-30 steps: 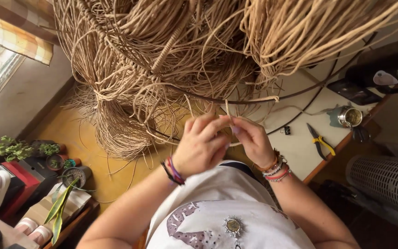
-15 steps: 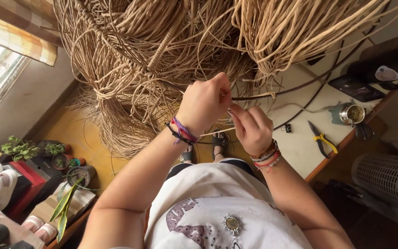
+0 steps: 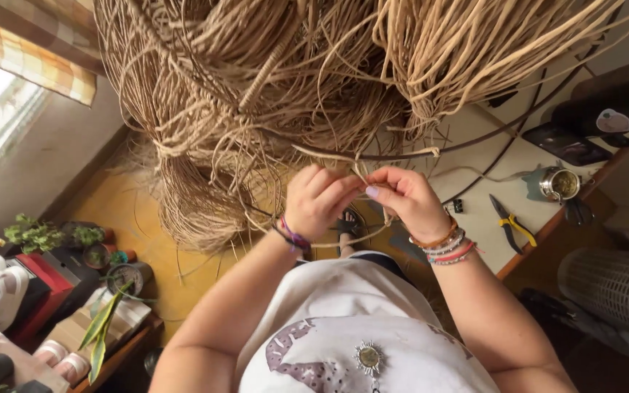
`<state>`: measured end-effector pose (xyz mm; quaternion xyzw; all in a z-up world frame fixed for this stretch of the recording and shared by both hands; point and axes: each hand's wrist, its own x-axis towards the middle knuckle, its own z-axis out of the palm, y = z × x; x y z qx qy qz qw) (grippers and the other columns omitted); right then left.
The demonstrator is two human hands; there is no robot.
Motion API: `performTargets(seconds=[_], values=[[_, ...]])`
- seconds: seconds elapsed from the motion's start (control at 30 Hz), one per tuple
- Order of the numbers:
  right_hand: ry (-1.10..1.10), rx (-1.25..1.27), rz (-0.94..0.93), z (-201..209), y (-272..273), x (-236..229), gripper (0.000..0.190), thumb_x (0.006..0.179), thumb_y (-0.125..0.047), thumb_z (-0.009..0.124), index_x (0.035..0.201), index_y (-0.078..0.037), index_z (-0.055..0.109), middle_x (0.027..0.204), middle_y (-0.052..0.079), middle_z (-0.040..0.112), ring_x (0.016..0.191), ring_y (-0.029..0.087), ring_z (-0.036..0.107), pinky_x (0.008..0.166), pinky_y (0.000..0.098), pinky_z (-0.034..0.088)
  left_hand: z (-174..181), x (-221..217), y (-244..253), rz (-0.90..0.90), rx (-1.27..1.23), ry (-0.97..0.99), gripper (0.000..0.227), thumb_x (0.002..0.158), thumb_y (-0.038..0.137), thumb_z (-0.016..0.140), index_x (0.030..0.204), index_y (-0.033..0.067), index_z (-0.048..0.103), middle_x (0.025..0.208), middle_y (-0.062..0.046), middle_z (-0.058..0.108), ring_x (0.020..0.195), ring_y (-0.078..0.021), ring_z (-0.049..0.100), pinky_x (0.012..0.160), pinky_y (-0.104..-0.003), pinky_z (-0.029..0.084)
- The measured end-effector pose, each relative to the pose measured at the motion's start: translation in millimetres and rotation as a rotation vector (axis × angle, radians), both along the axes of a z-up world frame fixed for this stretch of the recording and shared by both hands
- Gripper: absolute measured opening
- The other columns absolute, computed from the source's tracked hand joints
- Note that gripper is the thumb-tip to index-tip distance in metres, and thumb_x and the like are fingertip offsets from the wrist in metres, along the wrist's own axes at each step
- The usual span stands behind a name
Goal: Weaving and tying natural fiber strands onto a large furniture-like structure.
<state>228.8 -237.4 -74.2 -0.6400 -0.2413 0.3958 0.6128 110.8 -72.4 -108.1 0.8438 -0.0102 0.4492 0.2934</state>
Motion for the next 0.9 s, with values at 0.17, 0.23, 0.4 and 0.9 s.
performTargets(seconds=[0.17, 0.23, 0.4, 0.9], values=[[-0.241, -0.109, 0.018, -13, 4, -1, 0.011, 0.096, -0.009, 0.066, 0.102, -0.001, 0.072, 0.069, 0.000, 0.066, 0.062, 0.000, 0.046, 0.054, 0.0165, 0.042, 7, -17, -7, -0.058, -0.107, 0.494, 0.016, 0.096, 0.031, 0.066, 0.094, 0.0158, 0.067, 0.064, -0.008, 0.060, 0.059, -0.0309, 0.067, 0.059, -0.042, 0.055], [-0.366, -0.131, 0.056, 1, 5, -3, 0.009, 0.096, -0.010, 0.067, 0.098, -0.004, 0.074, 0.062, 0.001, 0.065, 0.056, 0.003, 0.046, 0.051, 0.0184, 0.042, 40, -27, -5, -0.150, -0.415, 0.744, 0.026, 0.097, 0.037, 0.056, 0.100, 0.0150, 0.070, 0.073, -0.015, 0.067, 0.074, -0.0399, 0.068, 0.071, -0.048, 0.055], [-0.703, -0.151, 0.146, 4, 5, -1, 0.014, 0.102, -0.019, 0.062, 0.099, -0.011, 0.072, 0.053, 0.001, 0.059, 0.049, 0.011, 0.049, 0.049, 0.0259, 0.045, 30, -16, 15, -0.185, -0.834, 1.120, 0.047, 0.099, 0.040, 0.046, 0.078, 0.0060, 0.071, 0.071, -0.024, 0.071, 0.086, -0.0488, 0.069, 0.080, -0.054, 0.050], [-0.788, -0.091, 0.202, -3, -1, -1, 0.011, 0.103, -0.010, 0.053, 0.113, -0.006, 0.055, 0.077, 0.017, 0.073, 0.064, 0.036, 0.069, 0.061, 0.0466, 0.056, -4, 4, 37, -0.650, -0.404, 1.039, 0.027, 0.102, 0.025, 0.060, 0.086, 0.0121, 0.077, 0.068, -0.003, 0.070, 0.068, -0.0206, 0.068, 0.079, -0.032, 0.055]])
